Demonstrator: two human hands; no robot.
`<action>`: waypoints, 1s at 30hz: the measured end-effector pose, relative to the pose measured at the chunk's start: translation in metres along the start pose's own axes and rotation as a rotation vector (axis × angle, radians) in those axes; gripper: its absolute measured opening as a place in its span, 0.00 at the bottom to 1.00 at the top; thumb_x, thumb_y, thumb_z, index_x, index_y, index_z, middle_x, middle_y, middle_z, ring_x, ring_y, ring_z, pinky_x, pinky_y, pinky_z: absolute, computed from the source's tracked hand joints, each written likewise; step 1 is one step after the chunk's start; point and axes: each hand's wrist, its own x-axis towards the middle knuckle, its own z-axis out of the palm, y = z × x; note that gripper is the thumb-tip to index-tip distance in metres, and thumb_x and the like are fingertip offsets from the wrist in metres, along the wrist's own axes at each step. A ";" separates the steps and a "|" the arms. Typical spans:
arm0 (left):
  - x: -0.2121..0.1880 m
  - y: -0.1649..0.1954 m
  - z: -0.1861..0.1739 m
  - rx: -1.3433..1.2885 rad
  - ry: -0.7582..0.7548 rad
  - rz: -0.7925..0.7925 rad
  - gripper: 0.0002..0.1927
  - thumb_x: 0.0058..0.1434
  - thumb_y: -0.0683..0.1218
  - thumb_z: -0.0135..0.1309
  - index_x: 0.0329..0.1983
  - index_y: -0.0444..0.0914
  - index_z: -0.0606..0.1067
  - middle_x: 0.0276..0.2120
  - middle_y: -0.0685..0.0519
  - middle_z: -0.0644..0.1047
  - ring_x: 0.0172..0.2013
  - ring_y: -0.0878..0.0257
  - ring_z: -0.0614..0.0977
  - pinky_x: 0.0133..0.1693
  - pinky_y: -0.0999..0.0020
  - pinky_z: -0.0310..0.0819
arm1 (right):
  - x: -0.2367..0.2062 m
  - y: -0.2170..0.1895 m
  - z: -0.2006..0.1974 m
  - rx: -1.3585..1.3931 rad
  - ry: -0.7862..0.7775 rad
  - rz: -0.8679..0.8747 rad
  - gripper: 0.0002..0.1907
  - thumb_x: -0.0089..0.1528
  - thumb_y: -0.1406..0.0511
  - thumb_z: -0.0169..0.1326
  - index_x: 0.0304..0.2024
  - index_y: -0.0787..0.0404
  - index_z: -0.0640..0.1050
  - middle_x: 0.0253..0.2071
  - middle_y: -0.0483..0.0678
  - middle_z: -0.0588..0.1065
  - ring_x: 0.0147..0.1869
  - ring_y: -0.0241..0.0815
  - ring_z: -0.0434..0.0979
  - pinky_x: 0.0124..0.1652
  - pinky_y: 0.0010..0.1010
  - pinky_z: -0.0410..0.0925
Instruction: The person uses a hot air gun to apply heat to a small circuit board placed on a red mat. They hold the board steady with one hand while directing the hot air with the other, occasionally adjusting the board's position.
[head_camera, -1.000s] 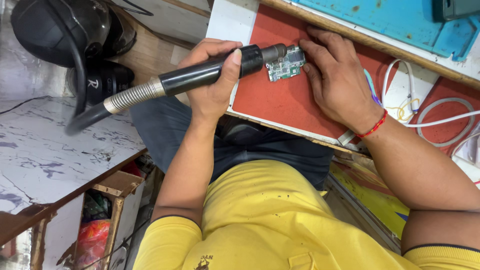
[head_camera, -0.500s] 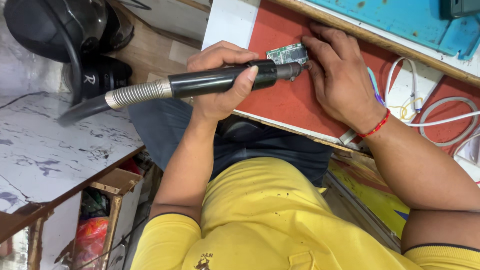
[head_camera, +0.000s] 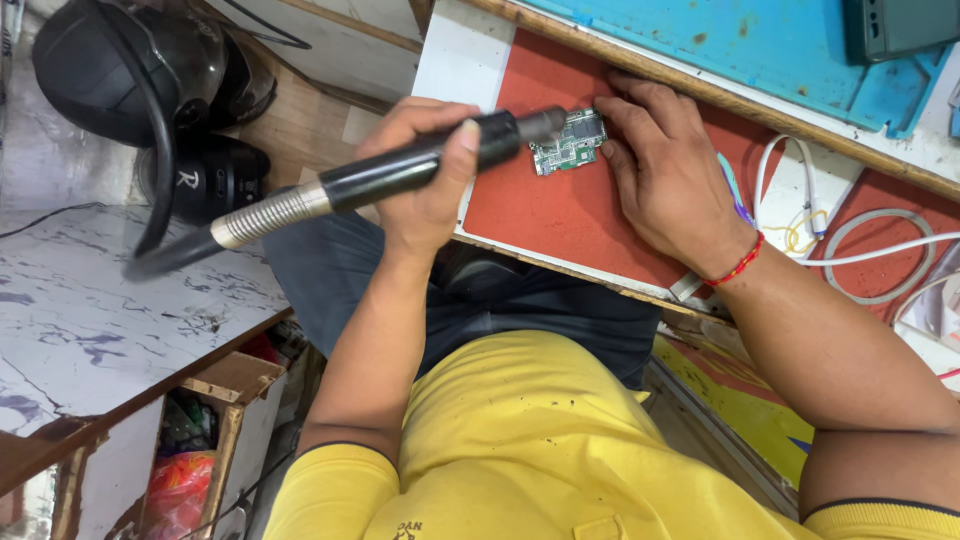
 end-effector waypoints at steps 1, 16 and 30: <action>0.000 0.000 0.001 -0.044 0.011 -0.039 0.10 0.67 0.46 0.62 0.42 0.34 0.78 0.39 0.48 0.82 0.38 0.63 0.84 0.46 0.70 0.79 | 0.000 0.000 0.000 0.003 -0.002 0.009 0.20 0.67 0.72 0.58 0.62 0.66 0.74 0.65 0.59 0.70 0.66 0.62 0.69 0.64 0.46 0.66; 0.005 0.004 -0.001 -0.050 -0.055 -0.047 0.10 0.66 0.46 0.62 0.41 0.33 0.79 0.40 0.47 0.82 0.40 0.61 0.85 0.45 0.71 0.80 | 0.002 -0.002 -0.001 0.001 -0.009 0.007 0.21 0.66 0.72 0.58 0.62 0.66 0.74 0.64 0.60 0.70 0.66 0.63 0.69 0.63 0.46 0.66; -0.006 -0.013 0.002 0.054 0.024 -0.198 0.09 0.63 0.44 0.62 0.34 0.33 0.77 0.31 0.50 0.79 0.36 0.65 0.79 0.43 0.69 0.74 | -0.002 0.009 0.005 -0.039 0.114 -0.037 0.24 0.60 0.72 0.56 0.60 0.66 0.74 0.59 0.61 0.71 0.64 0.64 0.70 0.62 0.48 0.65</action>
